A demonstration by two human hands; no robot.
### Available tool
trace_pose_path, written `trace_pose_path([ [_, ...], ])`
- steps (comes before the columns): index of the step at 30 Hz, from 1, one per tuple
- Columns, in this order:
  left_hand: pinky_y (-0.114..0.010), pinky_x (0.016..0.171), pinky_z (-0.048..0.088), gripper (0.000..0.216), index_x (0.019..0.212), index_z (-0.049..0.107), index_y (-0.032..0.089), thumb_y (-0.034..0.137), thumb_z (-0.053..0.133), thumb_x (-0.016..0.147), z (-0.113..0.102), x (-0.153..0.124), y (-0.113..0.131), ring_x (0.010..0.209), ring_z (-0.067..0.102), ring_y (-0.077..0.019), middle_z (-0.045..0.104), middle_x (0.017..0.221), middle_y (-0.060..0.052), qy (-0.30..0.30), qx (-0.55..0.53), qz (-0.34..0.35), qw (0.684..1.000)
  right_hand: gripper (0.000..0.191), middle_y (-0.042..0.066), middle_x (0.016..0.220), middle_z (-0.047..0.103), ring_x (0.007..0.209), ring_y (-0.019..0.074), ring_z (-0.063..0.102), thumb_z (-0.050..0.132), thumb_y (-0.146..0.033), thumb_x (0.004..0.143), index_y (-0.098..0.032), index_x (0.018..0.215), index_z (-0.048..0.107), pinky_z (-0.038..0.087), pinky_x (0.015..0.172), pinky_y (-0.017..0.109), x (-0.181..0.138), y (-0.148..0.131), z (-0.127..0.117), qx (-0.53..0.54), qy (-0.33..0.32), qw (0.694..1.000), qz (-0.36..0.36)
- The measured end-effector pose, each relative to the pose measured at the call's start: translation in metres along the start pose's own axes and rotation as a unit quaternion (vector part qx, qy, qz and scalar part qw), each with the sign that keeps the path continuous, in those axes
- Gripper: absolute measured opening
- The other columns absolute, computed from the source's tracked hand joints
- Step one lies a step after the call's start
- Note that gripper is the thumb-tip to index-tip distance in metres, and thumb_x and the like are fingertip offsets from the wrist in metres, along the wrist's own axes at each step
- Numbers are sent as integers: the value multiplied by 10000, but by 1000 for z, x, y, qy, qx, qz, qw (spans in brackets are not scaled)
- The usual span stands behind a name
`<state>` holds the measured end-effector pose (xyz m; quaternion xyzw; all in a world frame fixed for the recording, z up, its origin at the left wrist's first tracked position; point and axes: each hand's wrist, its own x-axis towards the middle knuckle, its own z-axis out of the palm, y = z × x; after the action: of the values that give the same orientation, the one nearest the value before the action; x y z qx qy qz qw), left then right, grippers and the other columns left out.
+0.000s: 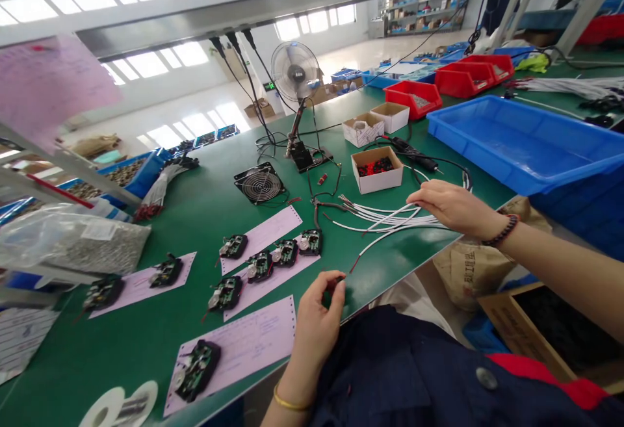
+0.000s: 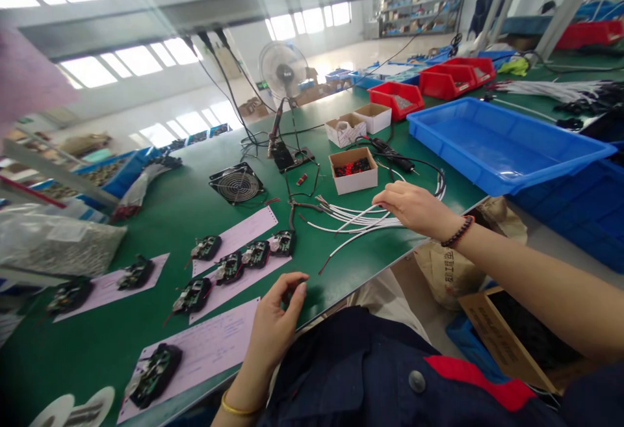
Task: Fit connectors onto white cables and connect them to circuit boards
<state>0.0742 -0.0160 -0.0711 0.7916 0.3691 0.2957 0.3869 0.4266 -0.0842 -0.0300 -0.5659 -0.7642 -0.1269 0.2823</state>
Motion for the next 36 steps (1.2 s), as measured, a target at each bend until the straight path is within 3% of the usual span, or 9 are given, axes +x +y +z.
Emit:
trace_pose_path([
  [4,-276,632,405,309,800,608,206,406,473,993,2,-2,0,653,531,-169,542,695,15,18,-22,-21,999,300,74,825,679,746,223,609,415,-278,1089,-187,972,677,494,706,353,9,11,25,-10,58,998,-12],
  [9,-295,753,479,269,973,739,218,373,520,991,-1,3,-3,793,616,-195,662,854,-30,10,-25,-13,1000,158,52,867,675,775,207,581,517,-204,1063,-193,1082,673,445,721,351,53,2,-37,-83,219,971,-48],
  [11,-303,796,499,248,1022,757,228,349,543,990,-2,5,-4,849,638,-204,681,907,-45,9,-30,0,1000,152,46,900,672,821,201,589,530,-196,1065,-191,1110,675,439,775,357,70,-7,-58,-109,225,965,-83],
  [14,-311,854,507,220,1041,764,241,337,573,990,-3,6,-6,948,657,-217,700,992,-59,12,-38,5,999,192,57,913,673,839,220,579,509,-207,1073,-189,1120,694,426,782,374,72,-20,-44,-105,100,985,-93],
  [18,-314,817,513,220,1040,755,237,381,599,982,-2,3,-12,926,661,-226,707,983,-57,18,-48,-22,998,290,81,874,674,815,228,578,444,-208,1072,-182,991,721,456,739,352,31,-23,32,-3,-96,995,-3],
  [22,-310,794,507,231,1036,732,222,412,617,971,1,1,-19,886,666,-220,713,938,-44,18,-57,-64,996,218,134,984,669,883,251,580,495,-198,1056,-129,1049,702,479,798,371,-2,-25,74,18,-99,993,56],
  [27,-296,849,511,214,1016,700,216,414,635,965,7,2,-22,938,671,-208,725,977,-43,16,-112,-92,989,143,114,1036,611,950,267,534,606,-238,1018,-183,1093,714,443,849,394,-4,-42,72,46,-145,988,31],
  [32,-277,832,540,208,1014,676,196,396,664,957,11,2,-13,899,681,-188,733,962,-51,13,-202,-115,972,159,113,1014,620,939,263,513,552,-156,1029,-153,942,686,415,855,392,-4,-59,82,25,-160,987,13],
  [36,-277,822,558,209,982,664,182,384,699,945,12,4,-2,864,685,-175,732,943,-57,29,-249,-113,961,124,133,1073,641,968,284,532,548,-141,1021,-146,988,667,427,863,408,-5,-62,89,41,-163,986,10],
])
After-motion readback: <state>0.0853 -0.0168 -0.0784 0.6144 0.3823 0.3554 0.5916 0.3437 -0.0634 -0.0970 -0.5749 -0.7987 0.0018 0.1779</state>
